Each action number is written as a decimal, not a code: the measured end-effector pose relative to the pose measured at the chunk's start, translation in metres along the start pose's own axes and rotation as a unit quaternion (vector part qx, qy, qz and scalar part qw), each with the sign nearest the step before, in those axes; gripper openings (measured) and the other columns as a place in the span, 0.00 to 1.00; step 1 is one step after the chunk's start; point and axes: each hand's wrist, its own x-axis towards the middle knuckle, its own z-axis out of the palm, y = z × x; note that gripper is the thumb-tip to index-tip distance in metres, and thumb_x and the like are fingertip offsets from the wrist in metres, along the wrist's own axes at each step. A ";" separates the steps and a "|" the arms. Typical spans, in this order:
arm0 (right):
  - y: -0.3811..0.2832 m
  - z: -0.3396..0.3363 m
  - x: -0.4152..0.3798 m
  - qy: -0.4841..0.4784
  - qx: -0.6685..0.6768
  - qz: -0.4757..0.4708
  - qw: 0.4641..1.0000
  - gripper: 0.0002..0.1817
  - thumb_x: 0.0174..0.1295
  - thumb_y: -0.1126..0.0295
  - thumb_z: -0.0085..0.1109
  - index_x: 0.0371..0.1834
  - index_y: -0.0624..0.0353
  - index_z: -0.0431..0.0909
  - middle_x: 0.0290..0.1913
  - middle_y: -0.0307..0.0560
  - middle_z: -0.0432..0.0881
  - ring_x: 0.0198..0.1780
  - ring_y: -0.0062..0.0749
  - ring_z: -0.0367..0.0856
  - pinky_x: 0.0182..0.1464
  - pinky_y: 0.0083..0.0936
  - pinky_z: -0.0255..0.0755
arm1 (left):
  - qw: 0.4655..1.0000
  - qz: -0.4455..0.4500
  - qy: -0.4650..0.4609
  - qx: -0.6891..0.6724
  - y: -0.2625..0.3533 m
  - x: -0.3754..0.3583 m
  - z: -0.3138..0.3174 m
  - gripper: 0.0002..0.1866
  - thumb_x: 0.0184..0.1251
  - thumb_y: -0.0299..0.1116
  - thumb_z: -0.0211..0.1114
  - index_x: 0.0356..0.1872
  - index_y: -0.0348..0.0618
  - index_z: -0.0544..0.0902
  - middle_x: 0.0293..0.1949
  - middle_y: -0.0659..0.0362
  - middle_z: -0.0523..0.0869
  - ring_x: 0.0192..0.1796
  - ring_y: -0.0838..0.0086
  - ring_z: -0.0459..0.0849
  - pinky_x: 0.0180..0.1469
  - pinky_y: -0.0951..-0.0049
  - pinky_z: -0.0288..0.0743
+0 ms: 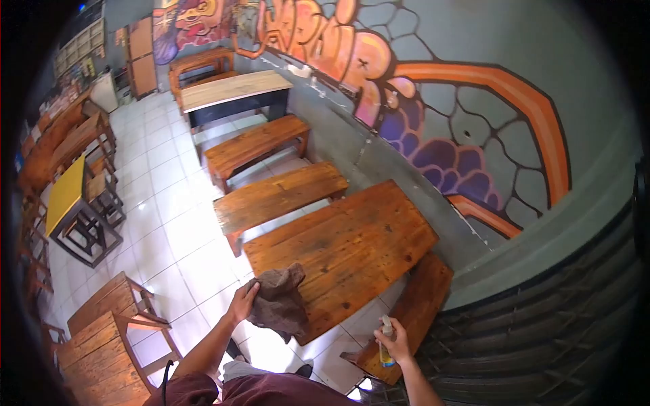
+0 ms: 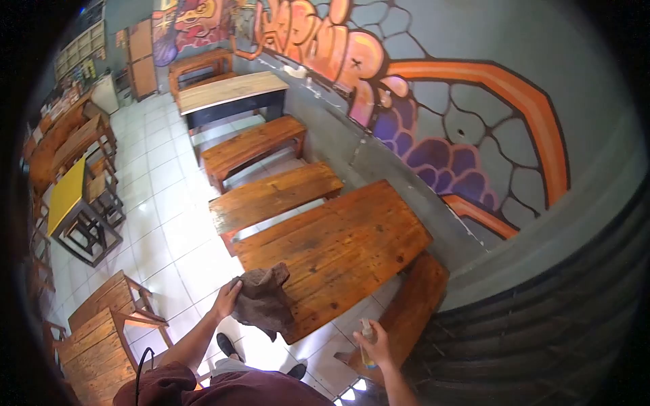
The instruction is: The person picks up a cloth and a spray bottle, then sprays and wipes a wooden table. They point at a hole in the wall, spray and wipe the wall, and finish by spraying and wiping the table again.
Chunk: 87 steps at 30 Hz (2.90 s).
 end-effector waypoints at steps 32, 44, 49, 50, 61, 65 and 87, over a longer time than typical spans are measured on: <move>-0.222 0.612 0.424 -0.434 0.009 -0.099 0.895 0.22 0.61 0.70 0.67 0.57 0.59 0.72 0.41 0.37 0.79 0.44 0.19 0.76 0.49 0.21 0.71 | 0.893 -0.039 0.277 0.353 0.160 0.136 -0.519 0.22 0.48 0.49 0.77 0.31 0.40 0.81 0.26 0.51 0.82 0.32 0.52 0.82 0.35 0.59 0.74; -0.337 0.893 0.534 -0.596 0.082 -0.089 0.794 0.24 0.61 0.72 0.67 0.59 0.59 0.71 0.41 0.38 0.79 0.44 0.21 0.76 0.51 0.23 0.71 | 0.857 -0.132 0.370 0.335 0.147 0.178 -0.723 0.21 0.49 0.46 0.77 0.29 0.38 0.81 0.23 0.48 0.83 0.29 0.48 0.82 0.32 0.59 0.74; -0.371 0.924 0.593 -0.539 0.107 -0.108 0.829 0.23 0.60 0.73 0.67 0.59 0.59 0.72 0.41 0.37 0.78 0.45 0.20 0.76 0.52 0.22 0.71 | 0.837 -0.020 0.341 0.428 0.162 0.265 -0.824 0.23 0.49 0.51 0.76 0.32 0.41 0.82 0.26 0.48 0.84 0.32 0.48 0.83 0.33 0.54 0.74; -0.378 0.924 0.605 -0.510 0.130 -0.118 0.842 0.24 0.60 0.74 0.65 0.60 0.59 0.71 0.41 0.41 0.79 0.43 0.23 0.77 0.49 0.24 0.73 | 0.846 -0.072 0.319 0.421 0.177 0.286 -0.837 0.23 0.49 0.51 0.76 0.33 0.42 0.82 0.26 0.49 0.84 0.33 0.49 0.84 0.33 0.56 0.74; -0.402 0.980 0.773 -0.318 0.200 -0.077 0.924 0.23 0.63 0.72 0.61 0.60 0.60 0.67 0.40 0.45 0.79 0.38 0.26 0.79 0.44 0.26 0.75 | 0.882 0.074 0.362 0.293 0.173 0.513 -0.976 0.17 0.48 0.38 0.79 0.33 0.42 0.82 0.25 0.53 0.86 0.29 0.56 0.86 0.33 0.67 0.77; -0.449 1.071 0.849 -0.365 0.204 -0.077 0.905 0.23 0.63 0.71 0.62 0.61 0.60 0.67 0.39 0.45 0.79 0.38 0.26 0.79 0.44 0.27 0.75 | 0.862 0.053 0.382 0.329 0.199 0.551 -1.035 0.17 0.46 0.38 0.79 0.34 0.44 0.82 0.27 0.54 0.86 0.31 0.56 0.85 0.34 0.65 0.76; -0.612 1.429 1.107 -0.277 0.255 -0.043 0.925 0.22 0.67 0.67 0.59 0.61 0.58 0.67 0.36 0.45 0.79 0.33 0.28 0.81 0.38 0.27 0.76 | 0.877 0.124 0.326 0.329 0.181 0.806 -1.438 0.21 0.40 0.37 0.83 0.30 0.37 0.81 0.27 0.52 0.85 0.30 0.65 0.85 0.36 0.70 0.77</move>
